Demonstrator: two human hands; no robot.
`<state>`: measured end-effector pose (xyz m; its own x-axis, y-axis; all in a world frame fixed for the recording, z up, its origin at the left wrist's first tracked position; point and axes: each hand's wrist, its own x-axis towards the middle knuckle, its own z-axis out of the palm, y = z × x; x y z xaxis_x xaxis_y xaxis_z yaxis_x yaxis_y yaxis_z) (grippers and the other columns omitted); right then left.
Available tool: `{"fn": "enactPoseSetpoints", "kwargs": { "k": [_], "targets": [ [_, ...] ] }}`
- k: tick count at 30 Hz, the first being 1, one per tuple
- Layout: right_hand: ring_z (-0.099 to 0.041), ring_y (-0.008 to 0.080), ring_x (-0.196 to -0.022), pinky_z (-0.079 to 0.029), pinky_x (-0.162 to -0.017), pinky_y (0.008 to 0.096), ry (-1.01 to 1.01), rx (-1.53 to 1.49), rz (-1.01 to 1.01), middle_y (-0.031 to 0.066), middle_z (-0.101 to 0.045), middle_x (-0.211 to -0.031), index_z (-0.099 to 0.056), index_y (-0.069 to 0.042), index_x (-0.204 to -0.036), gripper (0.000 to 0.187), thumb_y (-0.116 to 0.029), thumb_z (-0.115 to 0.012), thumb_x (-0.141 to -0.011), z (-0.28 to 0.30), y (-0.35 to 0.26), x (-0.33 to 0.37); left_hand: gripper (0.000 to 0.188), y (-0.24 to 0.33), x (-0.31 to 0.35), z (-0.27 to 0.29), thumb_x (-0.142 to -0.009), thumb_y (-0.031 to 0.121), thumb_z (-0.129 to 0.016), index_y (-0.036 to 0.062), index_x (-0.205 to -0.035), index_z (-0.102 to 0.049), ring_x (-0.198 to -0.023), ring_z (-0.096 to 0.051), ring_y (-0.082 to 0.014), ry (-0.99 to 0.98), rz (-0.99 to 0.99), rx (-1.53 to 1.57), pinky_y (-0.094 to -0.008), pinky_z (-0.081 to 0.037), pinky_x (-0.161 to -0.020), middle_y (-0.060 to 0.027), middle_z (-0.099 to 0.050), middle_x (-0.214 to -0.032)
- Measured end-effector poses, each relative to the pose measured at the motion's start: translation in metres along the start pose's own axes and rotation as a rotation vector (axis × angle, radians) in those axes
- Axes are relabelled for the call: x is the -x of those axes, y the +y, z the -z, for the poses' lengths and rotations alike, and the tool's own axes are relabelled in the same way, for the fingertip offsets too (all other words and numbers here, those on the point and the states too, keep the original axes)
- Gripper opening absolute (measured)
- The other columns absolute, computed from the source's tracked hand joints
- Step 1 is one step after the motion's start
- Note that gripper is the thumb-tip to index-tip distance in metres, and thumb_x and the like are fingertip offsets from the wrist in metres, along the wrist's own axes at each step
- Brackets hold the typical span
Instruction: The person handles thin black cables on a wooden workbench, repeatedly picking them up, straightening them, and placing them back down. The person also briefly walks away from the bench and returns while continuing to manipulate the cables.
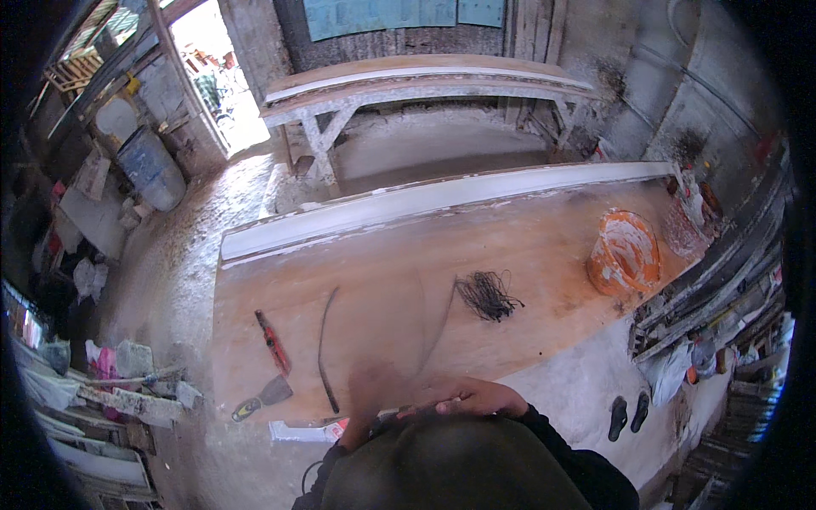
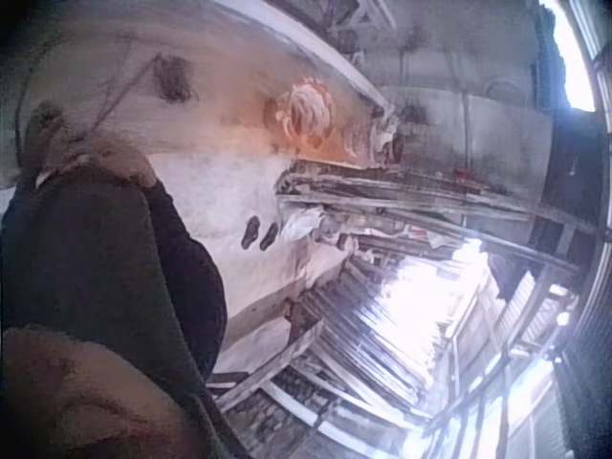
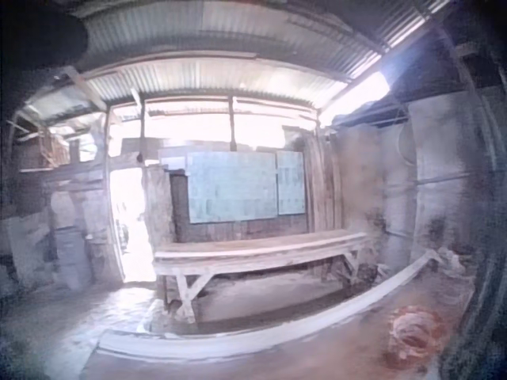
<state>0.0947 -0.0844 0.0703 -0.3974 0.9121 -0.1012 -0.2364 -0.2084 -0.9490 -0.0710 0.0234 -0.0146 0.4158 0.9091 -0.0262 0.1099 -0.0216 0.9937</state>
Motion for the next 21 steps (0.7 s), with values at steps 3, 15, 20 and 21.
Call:
{"fn": "enactPoseSetpoints", "kwargs": {
  "k": [3, 15, 20, 21],
  "targets": [
    [-0.040, 0.0241, -0.110, -0.027, -0.096, 0.0349, 0.008, 0.332, 0.146, 0.0066, -0.054, -0.107, -0.063, -0.007, -0.092, 0.022, -0.018, -0.065, -0.073, -0.002, 0.001, -0.014, 0.010, -0.015, -0.001, 0.006, -0.071, 0.003, -0.063, 0.0019, -0.065, -0.055, -0.062, -0.050, -0.0075, 0.000, -0.019, 0.004, -0.0193, -0.041, -0.056, -0.0023, -0.051, -0.074],
    [-0.052, 0.0215, -0.077, -0.035, -0.076, 0.0345, 0.906, 0.969, 0.297, 0.0054, -0.057, -0.073, -0.056, -0.006, -0.072, 0.010, -0.008, -0.065, -0.069, 0.023, 0.034, -0.031, 0.011, 0.007, 0.007, 0.003, -0.075, 0.012, -0.063, 0.0011, -0.075, -0.060, -0.075, -0.052, -0.0155, -0.539, -0.287, -0.046, -0.0272, -0.041, -0.069, -0.0047, -0.053, -0.077],
    [-0.052, 0.0251, -0.077, -0.036, -0.074, 0.0374, 1.109, 0.805, 0.267, 0.0094, -0.056, -0.080, -0.056, -0.007, -0.076, 0.010, -0.006, -0.063, -0.068, 0.040, 0.065, -0.050, 0.014, 0.038, -0.001, 0.001, -0.076, 0.016, -0.061, 0.0030, -0.074, -0.059, -0.081, -0.049, -0.0160, -0.841, -0.118, 0.029, -0.0289, -0.038, -0.074, -0.0032, -0.050, -0.079],
    [-0.052, 0.0255, -0.076, -0.036, -0.074, 0.0379, 1.182, 0.749, 0.286, 0.0101, -0.055, -0.083, -0.056, -0.007, -0.076, 0.010, -0.006, -0.063, -0.068, 0.046, 0.072, -0.049, 0.014, 0.035, -0.007, 0.001, -0.077, 0.017, -0.061, 0.0034, -0.073, -0.058, -0.081, -0.048, -0.0161, -0.852, -0.094, 0.027, -0.0290, -0.037, -0.075, -0.0030, -0.049, -0.080]
  ]
}}
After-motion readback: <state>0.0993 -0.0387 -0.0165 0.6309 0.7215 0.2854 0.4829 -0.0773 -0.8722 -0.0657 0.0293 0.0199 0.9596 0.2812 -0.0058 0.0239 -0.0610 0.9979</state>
